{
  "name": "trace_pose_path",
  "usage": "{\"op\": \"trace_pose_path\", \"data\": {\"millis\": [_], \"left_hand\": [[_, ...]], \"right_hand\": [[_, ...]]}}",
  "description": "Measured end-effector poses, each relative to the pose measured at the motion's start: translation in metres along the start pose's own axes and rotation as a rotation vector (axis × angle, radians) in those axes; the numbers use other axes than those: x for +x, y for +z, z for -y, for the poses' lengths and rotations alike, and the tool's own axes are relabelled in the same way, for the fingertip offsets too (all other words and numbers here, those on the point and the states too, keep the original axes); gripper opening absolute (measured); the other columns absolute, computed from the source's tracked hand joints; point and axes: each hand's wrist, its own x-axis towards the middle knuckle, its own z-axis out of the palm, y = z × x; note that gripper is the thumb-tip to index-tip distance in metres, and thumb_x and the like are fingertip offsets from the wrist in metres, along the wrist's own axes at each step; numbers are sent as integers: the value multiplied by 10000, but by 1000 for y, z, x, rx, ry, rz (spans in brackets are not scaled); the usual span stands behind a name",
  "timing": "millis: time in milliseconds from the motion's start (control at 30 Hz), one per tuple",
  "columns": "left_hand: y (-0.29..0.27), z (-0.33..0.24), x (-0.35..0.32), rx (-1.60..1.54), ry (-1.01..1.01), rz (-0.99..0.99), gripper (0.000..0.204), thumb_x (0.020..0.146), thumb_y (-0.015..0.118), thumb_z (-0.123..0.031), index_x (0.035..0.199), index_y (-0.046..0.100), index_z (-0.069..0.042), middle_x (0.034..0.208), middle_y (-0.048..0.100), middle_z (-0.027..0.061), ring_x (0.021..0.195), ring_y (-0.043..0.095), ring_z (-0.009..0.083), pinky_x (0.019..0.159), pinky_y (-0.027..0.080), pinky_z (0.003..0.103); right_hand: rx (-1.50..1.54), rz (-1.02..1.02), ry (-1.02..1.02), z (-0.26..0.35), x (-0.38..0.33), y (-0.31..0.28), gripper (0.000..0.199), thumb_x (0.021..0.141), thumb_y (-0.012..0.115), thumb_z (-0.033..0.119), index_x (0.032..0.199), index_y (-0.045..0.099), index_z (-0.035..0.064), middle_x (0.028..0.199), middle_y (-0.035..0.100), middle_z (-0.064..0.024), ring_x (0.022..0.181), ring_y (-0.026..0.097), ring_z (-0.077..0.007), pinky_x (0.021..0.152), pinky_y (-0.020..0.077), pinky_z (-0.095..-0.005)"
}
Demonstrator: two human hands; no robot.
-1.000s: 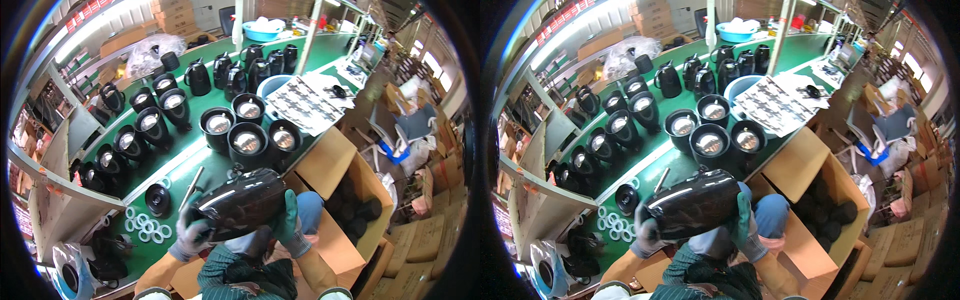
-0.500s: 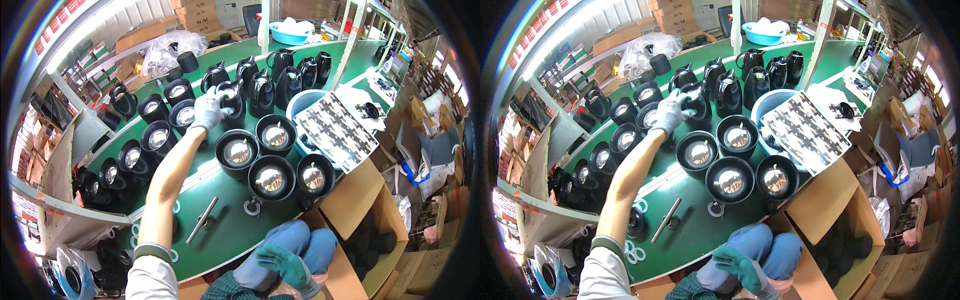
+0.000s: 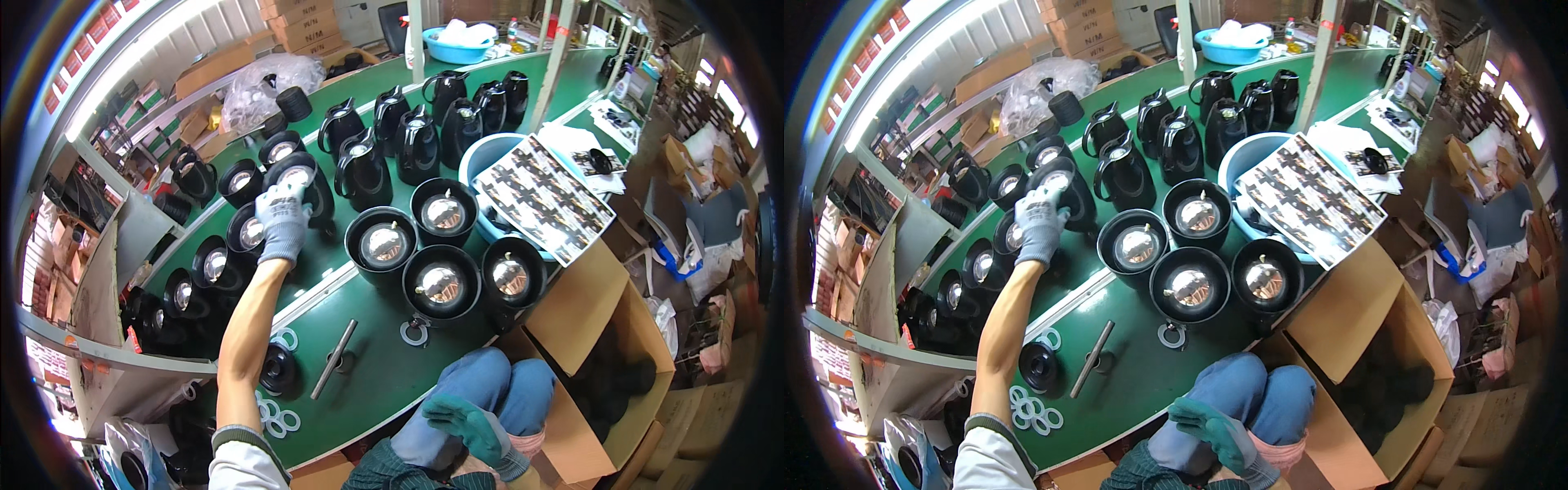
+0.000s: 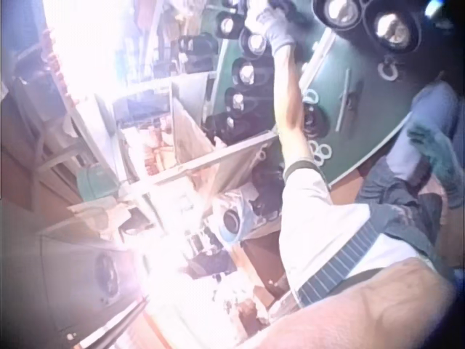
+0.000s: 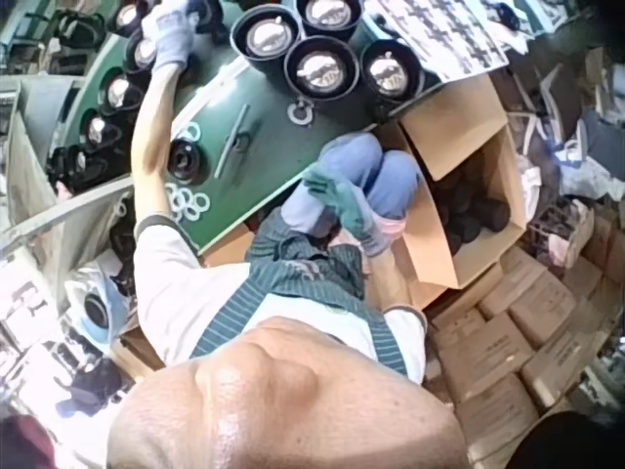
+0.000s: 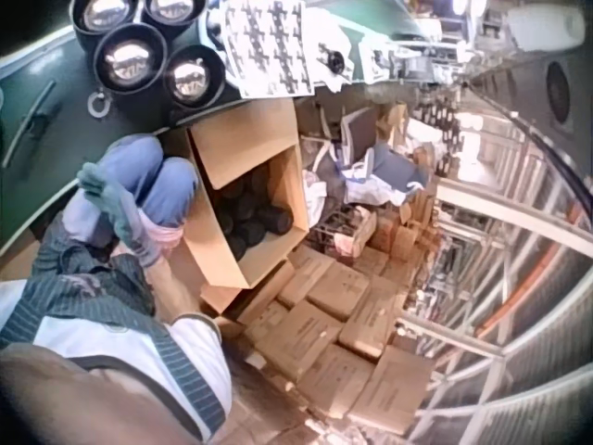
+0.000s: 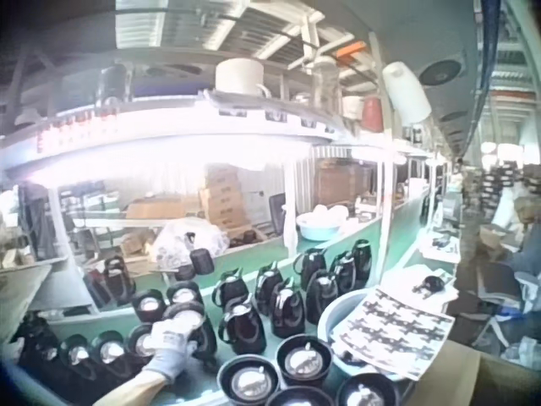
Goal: The person assembles black electric kettles by inserting a metal rod into the base of each kettle and securing it with a black cap. The person handles each kettle one at a time, places the assembled units on a green table, and repeats the process.
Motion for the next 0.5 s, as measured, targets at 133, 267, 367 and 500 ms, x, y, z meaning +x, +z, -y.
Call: {"op": "trace_pose_path", "data": {"millis": [133, 267, 367, 500], "left_hand": [[-100, 0, -17, -155, 200, -276, 442, 717, 848, -211, 1126, 692, -149, 1036, 649, 78, 1044, 619, 303, 962, 464, 454], [-218, 18, -65, -178, 462, -285, 358, 688, 836, -165, 1026, 721, -172, 1011, 653, 62, 1092, 627, 300, 1072, 455, 463], [-285, 29, -116, -268, 621, -113, 379, 650, 851, -171, 1005, 719, -164, 983, 644, 50, 1054, 636, 275, 1082, 465, 462], [-309, -4, -163, -514, 899, 104, 453, 599, 870, -203, 1028, 725, -173, 998, 638, 40, 1042, 627, 295, 1069, 470, 485]], "right_hand": [[-294, -28, -111, 17, -18, 16, 790, 1042, 517, 524, 1512, 418, -103, 1521, 506, -221, 1414, 495, -338, 1217, 343, -454], [-776, -59, -573, 70, -6, 53, 665, 962, 702, 271, 1497, 469, -47, 1507, 519, -216, 1406, 498, -328, 1174, 388, -431], [-1481, -166, -1038, 110, 11, 96, 723, 858, 801, 338, 1461, 527, 50, 1536, 449, -235, 1410, 450, -443, 1161, 387, -538], [-1895, -89, -1127, 123, -1, 114, 742, 764, 867, 387, 1390, 585, 104, 1551, 440, -197, 1427, 431, -434, 1149, 401, -556]]}}
